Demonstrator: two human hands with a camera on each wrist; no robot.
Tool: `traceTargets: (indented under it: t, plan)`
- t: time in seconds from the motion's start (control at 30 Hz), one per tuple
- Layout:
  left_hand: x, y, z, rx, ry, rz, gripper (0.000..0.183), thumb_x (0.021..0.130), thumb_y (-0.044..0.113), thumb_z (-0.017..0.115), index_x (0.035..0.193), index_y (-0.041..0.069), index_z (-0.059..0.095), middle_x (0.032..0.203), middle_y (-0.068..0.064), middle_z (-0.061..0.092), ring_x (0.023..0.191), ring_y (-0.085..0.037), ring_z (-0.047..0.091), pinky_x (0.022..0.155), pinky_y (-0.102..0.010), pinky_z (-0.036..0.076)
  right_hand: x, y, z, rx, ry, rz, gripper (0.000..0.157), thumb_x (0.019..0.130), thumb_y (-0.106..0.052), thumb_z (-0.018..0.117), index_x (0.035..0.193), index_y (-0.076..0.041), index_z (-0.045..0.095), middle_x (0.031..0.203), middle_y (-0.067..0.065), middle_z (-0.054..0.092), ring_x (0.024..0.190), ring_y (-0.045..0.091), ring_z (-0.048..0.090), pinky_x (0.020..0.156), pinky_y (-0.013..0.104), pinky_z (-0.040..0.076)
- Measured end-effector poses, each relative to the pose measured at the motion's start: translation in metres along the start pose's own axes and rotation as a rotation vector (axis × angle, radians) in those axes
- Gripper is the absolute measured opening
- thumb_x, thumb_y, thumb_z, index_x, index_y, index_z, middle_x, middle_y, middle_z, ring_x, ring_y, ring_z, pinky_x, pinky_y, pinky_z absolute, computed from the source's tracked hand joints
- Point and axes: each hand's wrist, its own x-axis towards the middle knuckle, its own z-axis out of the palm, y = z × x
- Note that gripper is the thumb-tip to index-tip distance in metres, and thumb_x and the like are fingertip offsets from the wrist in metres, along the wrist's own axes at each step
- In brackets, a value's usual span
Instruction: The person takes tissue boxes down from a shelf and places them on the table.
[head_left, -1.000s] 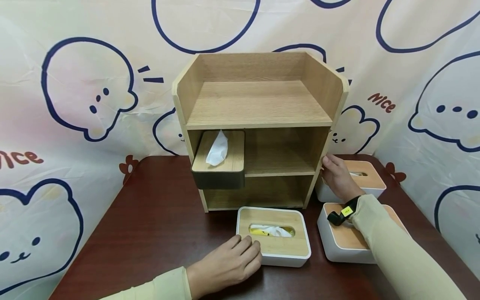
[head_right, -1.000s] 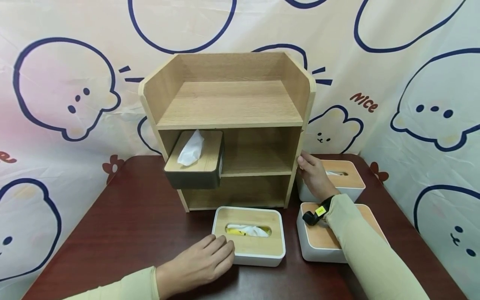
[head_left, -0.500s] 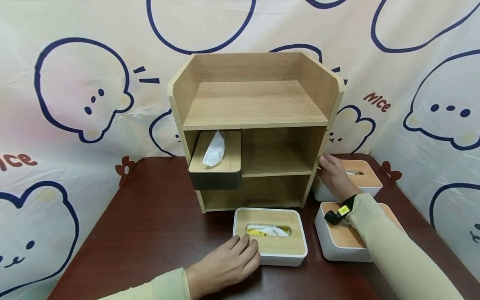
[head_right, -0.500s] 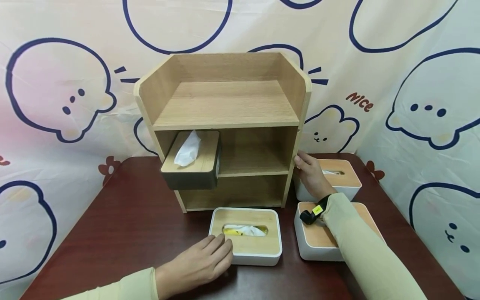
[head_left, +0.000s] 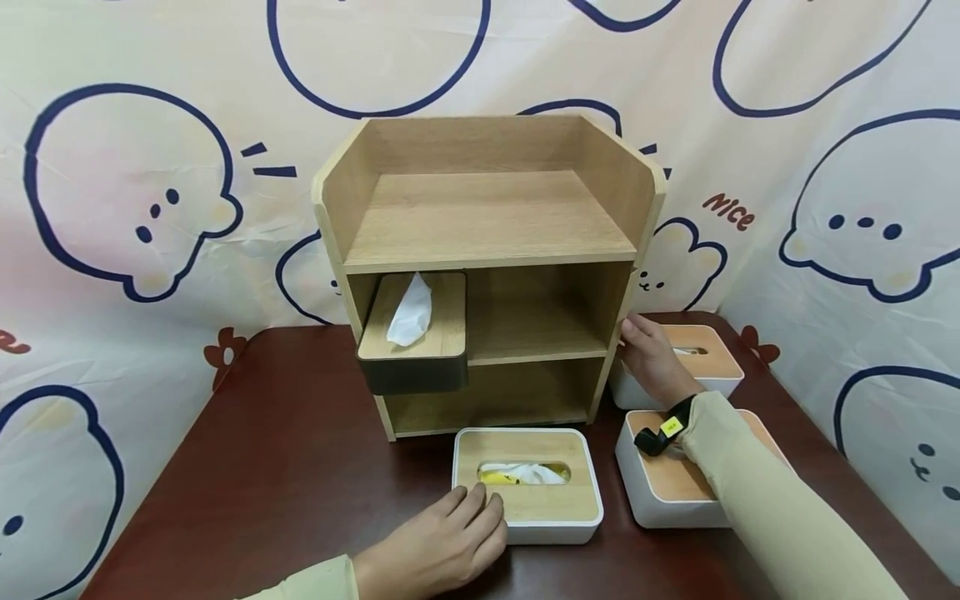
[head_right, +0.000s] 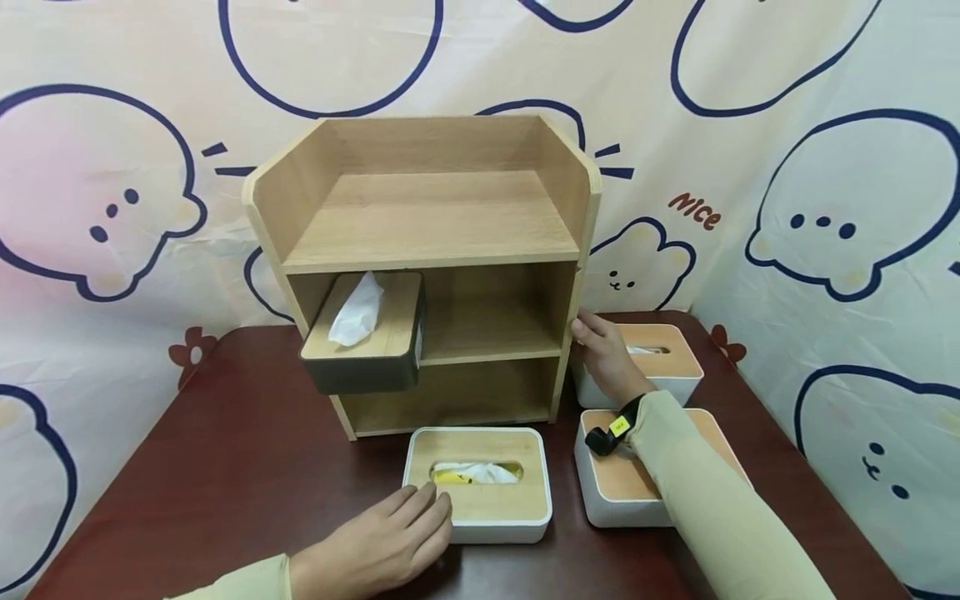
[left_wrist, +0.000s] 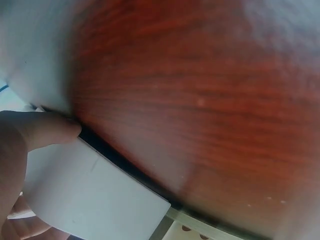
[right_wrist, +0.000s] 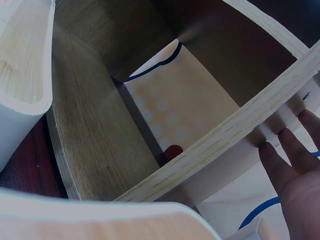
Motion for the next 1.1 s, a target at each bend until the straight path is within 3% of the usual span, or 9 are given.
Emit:
traceTargets:
  t: [0.3,0.53,0.77,0.9,1.1]
  plan:
    - [-0.006,0.002,-0.003,0.006,0.017,0.009,0.031,0.096,0.007,0.03,0.11,0.004,0.058,0.109,-0.013,0.06,0.095,-0.029,0.06,0.074,-0.034,0.05,0.007,0.004,0.007,0.019,-0.013,0.002,0.063,0.104,-0.036,0.046,0.155,-0.008,0.024,0.156,0.011,0.024,0.138,0.026,0.029,0.111,0.046,0.025]
    - [-0.005,0.002,-0.007,-0.011,-0.048,0.046,0.036,0.1,0.007,0.027,0.122,0.008,0.055,0.116,-0.01,0.058,0.102,-0.029,0.059,0.078,-0.034,0.051,0.0,0.004,0.002,0.026,-0.028,-0.036,0.055,0.106,-0.031,0.043,0.155,-0.012,0.028,0.154,0.006,0.03,0.137,0.02,0.032,0.106,0.031,0.032]
    - [-0.004,0.001,-0.007,-0.018,0.003,0.062,0.033,0.098,0.01,0.032,0.12,0.01,0.057,0.114,-0.008,0.06,0.101,-0.026,0.061,0.08,-0.033,0.05,-0.005,0.003,0.0,0.06,-0.041,-0.062,0.054,0.106,-0.028,0.041,0.154,-0.009,0.027,0.149,0.003,0.035,0.133,0.016,0.037,0.101,0.025,0.036]
    - [-0.002,-0.013,-0.015,-0.03,0.036,0.027,0.031,0.098,0.01,0.032,0.117,0.008,0.058,0.112,-0.01,0.06,0.1,-0.027,0.06,0.084,-0.037,0.05,-0.005,0.004,0.003,0.062,-0.04,-0.039,0.057,0.106,-0.03,0.042,0.155,-0.008,0.024,0.152,0.005,0.031,0.135,0.019,0.034,0.104,0.027,0.034]
    - [0.013,-0.056,-0.03,0.027,0.118,-0.077,0.024,0.098,0.007,0.041,0.111,0.005,0.06,0.111,-0.014,0.061,0.101,-0.03,0.06,0.088,-0.042,0.048,-0.005,0.005,0.001,0.085,-0.028,-0.049,0.054,0.106,-0.028,0.042,0.154,-0.01,0.028,0.151,0.004,0.033,0.132,0.017,0.038,0.099,0.024,0.039]
